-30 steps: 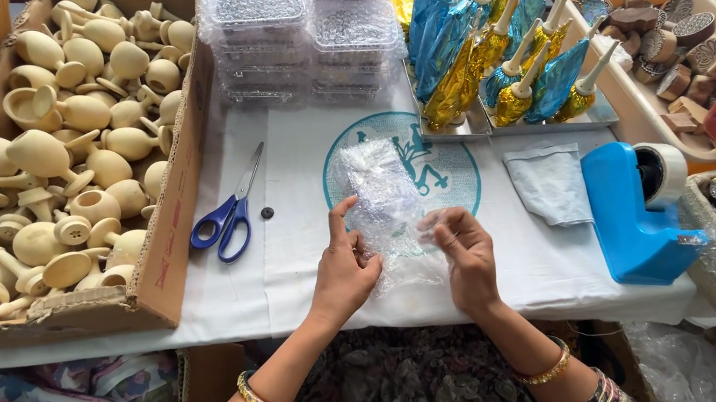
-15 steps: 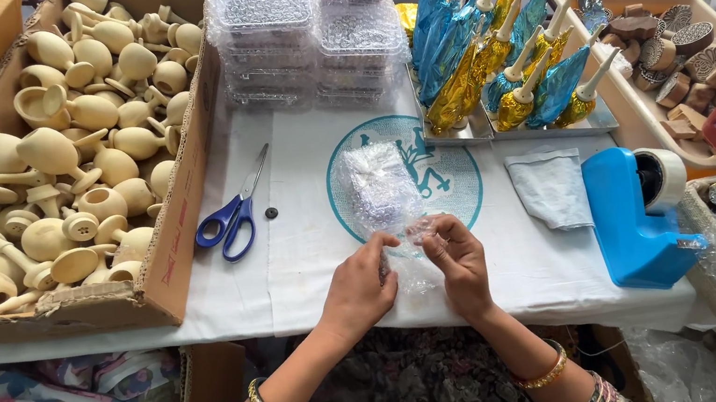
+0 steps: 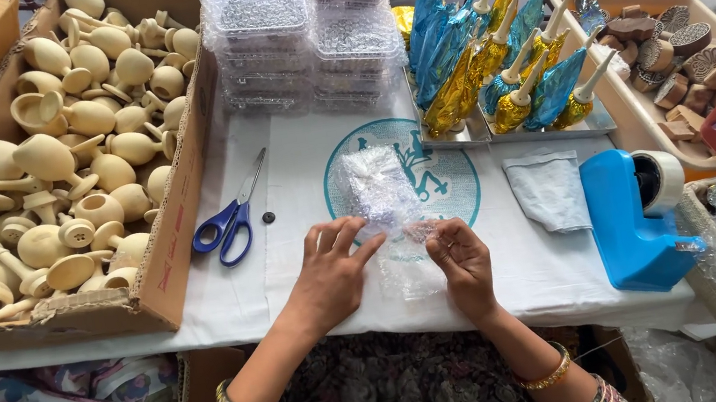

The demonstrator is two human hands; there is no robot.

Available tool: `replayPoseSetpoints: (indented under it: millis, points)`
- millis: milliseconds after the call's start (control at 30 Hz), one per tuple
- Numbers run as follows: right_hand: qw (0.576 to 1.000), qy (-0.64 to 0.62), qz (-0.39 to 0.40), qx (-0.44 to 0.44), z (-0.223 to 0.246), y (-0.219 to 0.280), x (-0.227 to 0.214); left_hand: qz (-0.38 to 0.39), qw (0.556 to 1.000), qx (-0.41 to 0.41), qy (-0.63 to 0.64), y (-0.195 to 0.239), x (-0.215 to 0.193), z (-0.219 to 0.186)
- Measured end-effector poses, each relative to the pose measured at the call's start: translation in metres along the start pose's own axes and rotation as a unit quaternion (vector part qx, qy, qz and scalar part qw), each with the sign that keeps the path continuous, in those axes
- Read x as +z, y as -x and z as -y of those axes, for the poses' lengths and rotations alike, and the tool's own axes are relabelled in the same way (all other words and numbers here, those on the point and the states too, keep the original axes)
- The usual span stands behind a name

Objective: The person wraps a small plastic container with bubble wrap and secures it with tape. They then wipe two wooden stamps with a white cloth and place them into a clear plastic container.

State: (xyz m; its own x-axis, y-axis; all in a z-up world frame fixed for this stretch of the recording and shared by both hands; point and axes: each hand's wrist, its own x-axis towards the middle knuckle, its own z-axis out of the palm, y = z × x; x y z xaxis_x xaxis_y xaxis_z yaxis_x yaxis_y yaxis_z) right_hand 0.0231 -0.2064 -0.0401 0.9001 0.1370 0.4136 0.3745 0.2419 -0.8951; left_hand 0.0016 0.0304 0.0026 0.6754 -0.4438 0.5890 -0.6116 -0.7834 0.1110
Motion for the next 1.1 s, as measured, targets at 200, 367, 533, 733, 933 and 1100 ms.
replayPoseSetpoints:
  millis: [200, 367, 533, 733, 933, 1100]
  points:
    - [1.000, 0.015, 0.003, -0.018, -0.006, 0.003, -0.007, 0.008, 1.000, 0.011, 0.010, -0.009, 0.013, -0.008]
    - [1.000, 0.005, 0.000, -0.017, -0.014, 0.003, -0.011, 0.054, 0.998, 0.042, 0.000, 0.004, 0.046, -0.012]
    - [0.999, -0.006, 0.034, 0.005, 0.017, -0.007, 0.010, 0.064, 0.995, 0.049, 0.058, 0.001, 0.033, -0.024]
    - [0.964, 0.234, 0.122, 0.017, 0.028, -0.008, 0.014, 0.137, 0.985, 0.061, 0.088, -0.001, -0.009, -0.038]
    - [0.902, 0.386, 0.185, -0.055, 0.033, -0.009, 0.019, 0.295, 0.923, -0.067, 0.238, -0.020, -0.031, -0.016]
    - [0.871, 0.451, 0.193, -0.007, 0.050, -0.010, 0.031, 0.007, 0.978, 0.040, 0.205, -0.049, -0.013, 0.009]
